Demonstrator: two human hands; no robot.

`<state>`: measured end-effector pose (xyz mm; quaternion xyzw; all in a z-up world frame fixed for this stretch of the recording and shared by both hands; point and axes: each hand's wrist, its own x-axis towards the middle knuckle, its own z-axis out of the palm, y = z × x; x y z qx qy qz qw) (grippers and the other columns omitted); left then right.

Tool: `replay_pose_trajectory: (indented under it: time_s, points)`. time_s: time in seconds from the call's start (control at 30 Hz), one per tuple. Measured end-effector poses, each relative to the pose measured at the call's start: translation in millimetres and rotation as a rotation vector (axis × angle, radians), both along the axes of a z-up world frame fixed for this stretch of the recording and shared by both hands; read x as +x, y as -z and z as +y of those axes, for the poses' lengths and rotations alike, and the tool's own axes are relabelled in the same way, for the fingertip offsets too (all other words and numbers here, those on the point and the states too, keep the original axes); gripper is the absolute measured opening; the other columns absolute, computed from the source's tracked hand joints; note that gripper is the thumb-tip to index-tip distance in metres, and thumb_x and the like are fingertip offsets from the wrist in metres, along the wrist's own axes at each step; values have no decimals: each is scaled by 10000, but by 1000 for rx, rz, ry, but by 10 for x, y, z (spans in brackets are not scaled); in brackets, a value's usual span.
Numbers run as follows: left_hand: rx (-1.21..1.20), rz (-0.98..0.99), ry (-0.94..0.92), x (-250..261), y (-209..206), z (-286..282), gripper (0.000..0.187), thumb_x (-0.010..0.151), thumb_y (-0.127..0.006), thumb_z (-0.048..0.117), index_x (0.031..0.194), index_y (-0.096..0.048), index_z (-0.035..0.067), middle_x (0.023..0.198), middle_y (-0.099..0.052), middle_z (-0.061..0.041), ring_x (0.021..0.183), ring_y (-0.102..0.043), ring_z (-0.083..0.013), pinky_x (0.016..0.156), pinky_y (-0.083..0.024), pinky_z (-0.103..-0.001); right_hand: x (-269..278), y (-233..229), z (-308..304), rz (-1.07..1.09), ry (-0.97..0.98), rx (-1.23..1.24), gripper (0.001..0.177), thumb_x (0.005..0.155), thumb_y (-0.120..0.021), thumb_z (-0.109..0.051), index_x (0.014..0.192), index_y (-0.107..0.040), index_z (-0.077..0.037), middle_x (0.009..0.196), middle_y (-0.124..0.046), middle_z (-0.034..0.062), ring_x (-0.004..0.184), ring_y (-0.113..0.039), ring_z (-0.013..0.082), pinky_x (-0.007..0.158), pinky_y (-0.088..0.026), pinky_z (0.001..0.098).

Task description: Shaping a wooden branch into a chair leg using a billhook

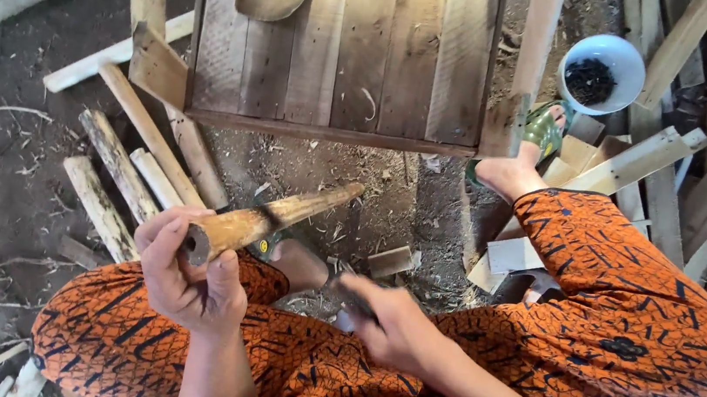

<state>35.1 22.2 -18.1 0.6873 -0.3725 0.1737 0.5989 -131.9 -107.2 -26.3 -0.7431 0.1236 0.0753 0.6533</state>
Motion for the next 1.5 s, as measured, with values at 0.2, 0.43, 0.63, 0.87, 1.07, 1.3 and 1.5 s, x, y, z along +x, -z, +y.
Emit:
replay_pose_trajectory:
  time_s: [0.2,0.43,0.63,0.87,1.07,1.3,1.5]
  points:
    - [22,20,12,-6,-55,-84,314,956,-536,278,1209,-447,114,1127,-492,-121,969,-539,-212,852,-470,-317,103,1042,-135,438,154,56,224,939,-482,-142,1099,-616,-59,659,-628,55,398,-476,83,326,-340,204]
    - [97,-26,-72,4,-45,-76,355,973,-513,350,1222,-445,107,1108,-529,-126,971,-522,-207,868,-453,-312,-48,-215,-1,97,-54,-30,251,833,-522,-41,1047,-447,-150,538,-576,22,371,-537,163,314,-439,328]
    - [-15,-210,-91,157,-13,-192,523,913,-568,368,1068,-456,-119,872,-533,-243,795,-552,-330,747,-480,-427,73,857,-84,170,141,-166,421,880,-456,-71,1295,-446,1,884,-661,277,814,-680,388,715,-574,471]
    - [72,-234,-110,115,-67,-153,515,946,-505,344,1079,-435,-149,882,-569,-297,792,-587,-358,758,-491,-434,17,-124,76,246,82,-116,310,886,-488,-195,1184,-559,-146,668,-681,162,596,-719,301,537,-600,382]
    - [61,-144,-122,107,-4,-88,507,968,-466,398,1119,-445,-85,952,-579,-244,898,-585,-296,824,-476,-402,82,622,-27,111,172,-218,364,856,-451,-123,1200,-504,-19,789,-664,295,748,-678,438,641,-552,549]
    - [59,-93,-77,13,-24,-89,457,952,-484,346,1126,-451,-75,932,-592,-241,860,-596,-283,778,-485,-376,29,449,3,168,124,-276,467,819,-480,-116,1250,-443,60,849,-632,341,796,-642,486,662,-516,602]
    - [91,-21,-43,-26,18,-46,333,1009,-455,338,1234,-435,93,1126,-548,-200,1005,-567,-261,888,-488,-349,11,160,-9,46,-47,-109,270,894,-486,-95,1154,-445,-153,536,-575,7,348,-516,116,237,-429,272]
